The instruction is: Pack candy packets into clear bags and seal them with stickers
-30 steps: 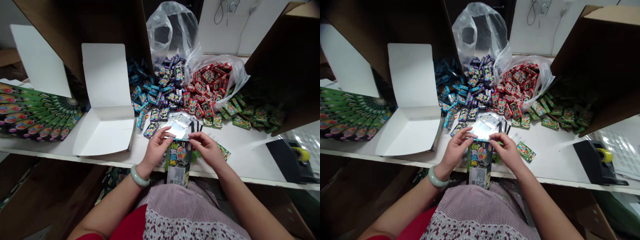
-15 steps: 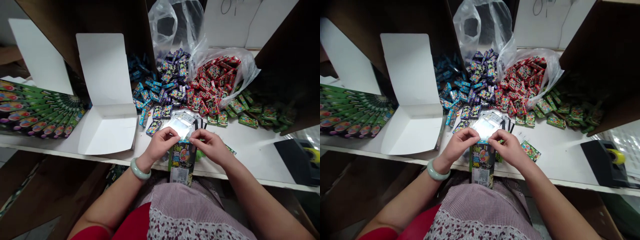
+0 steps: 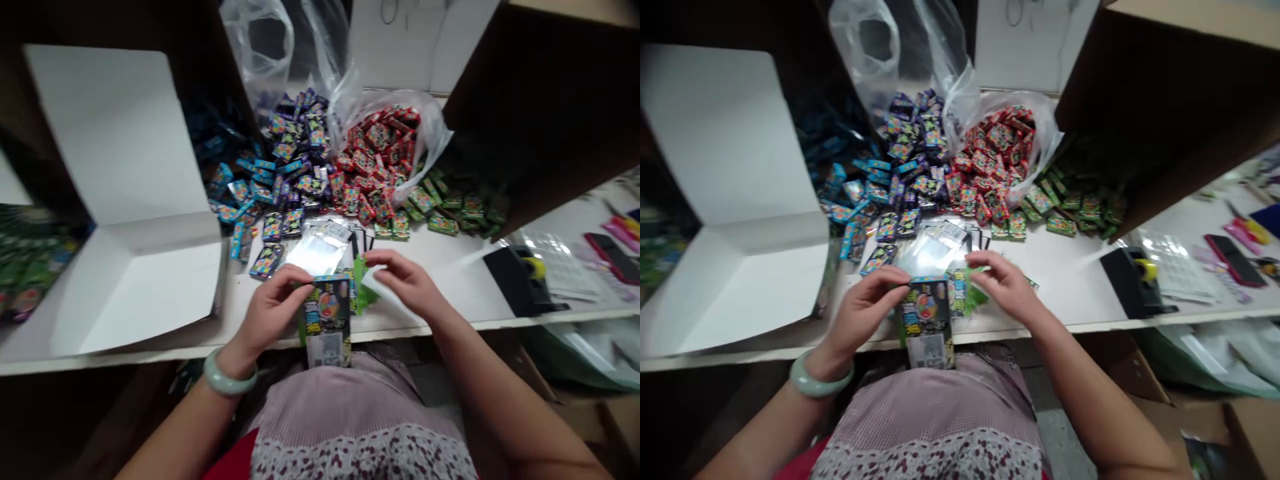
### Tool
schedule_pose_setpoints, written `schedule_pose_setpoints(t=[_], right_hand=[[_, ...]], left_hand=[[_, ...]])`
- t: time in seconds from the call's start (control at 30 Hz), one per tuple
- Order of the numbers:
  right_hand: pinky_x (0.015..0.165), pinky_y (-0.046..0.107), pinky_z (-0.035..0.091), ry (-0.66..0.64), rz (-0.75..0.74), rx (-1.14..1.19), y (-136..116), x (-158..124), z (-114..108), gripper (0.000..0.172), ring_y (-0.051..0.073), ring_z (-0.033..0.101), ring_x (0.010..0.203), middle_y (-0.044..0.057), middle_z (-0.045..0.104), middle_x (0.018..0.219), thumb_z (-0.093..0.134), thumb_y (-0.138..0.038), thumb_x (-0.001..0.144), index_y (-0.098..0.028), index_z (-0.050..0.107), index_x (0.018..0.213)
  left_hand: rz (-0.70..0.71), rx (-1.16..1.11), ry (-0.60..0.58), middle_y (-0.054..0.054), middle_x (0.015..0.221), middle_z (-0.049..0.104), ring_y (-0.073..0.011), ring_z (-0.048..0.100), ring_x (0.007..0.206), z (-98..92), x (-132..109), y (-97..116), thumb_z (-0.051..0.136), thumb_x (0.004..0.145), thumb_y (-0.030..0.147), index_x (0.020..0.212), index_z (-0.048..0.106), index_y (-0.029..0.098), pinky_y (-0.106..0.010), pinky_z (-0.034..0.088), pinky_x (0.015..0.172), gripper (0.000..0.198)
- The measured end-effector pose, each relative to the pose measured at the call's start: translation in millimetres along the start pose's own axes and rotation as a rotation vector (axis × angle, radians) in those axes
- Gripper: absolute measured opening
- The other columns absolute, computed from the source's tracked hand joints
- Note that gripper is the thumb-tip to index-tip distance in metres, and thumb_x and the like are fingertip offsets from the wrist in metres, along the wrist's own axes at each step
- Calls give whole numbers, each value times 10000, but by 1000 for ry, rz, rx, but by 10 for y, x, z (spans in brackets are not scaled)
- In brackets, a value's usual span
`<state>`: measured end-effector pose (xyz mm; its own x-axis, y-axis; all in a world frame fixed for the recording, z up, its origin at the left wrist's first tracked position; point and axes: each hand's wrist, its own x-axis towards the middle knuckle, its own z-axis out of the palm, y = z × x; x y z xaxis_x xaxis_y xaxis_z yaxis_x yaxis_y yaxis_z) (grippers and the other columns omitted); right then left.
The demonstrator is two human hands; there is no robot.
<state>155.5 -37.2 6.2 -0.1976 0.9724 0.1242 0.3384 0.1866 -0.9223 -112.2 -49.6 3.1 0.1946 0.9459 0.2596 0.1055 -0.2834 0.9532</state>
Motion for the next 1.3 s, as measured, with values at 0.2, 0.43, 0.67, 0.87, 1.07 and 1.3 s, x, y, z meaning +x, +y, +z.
schedule_pose_setpoints(t=[0.2,0.43,0.67,0.87,1.07,1.3], right_hand=[[768,333,450,302,340,-479,574,16,-777,115,160,559,694,49,648,871,639,-258,770,-193,717,824],[674,283,382,171,380,-408,562,75,-639,130,154,552,694,44,643,756,627,-262,775,-177,678,690],[605,279,468,190,442,-177,683,-84,-722,203,167,613,660,24,640,700,609,-385,759,-185,578,744],[643,289,475,72,259,1,71,54,-569,266,143,570,658,10,625,713,694,-433,721,-183,608,750],[671,298,477,-487,38,20,-712,506,37,141,164,605,711,14,684,750,673,-345,770,-215,670,717],[501,241,397,-626,134,-173,-676,859,307,101,120,519,544,-14,630,583,717,-280,691,-214,680,623]], left_hand=[[-9,101,89,-18,893,657,-181,615,861,-29,22,-88,670,826,273,864,668,232,-276,508,744,56],[5,158,59,-28,896,657,-195,616,862,-1,46,-60,662,833,307,883,666,230,-286,512,735,91],[-1,155,66,-20,911,647,-178,609,873,-2,39,-94,653,840,277,896,657,225,-269,493,756,76],[-14,114,84,-27,900,624,-166,591,865,83,28,-69,631,843,249,898,626,199,-275,481,784,74],[-45,40,48,-27,862,612,-155,573,813,137,17,-17,606,853,240,903,610,197,-263,475,715,66],[-65,-18,30,-18,829,596,-152,551,781,132,25,-22,579,864,258,887,596,200,-276,458,706,65]])
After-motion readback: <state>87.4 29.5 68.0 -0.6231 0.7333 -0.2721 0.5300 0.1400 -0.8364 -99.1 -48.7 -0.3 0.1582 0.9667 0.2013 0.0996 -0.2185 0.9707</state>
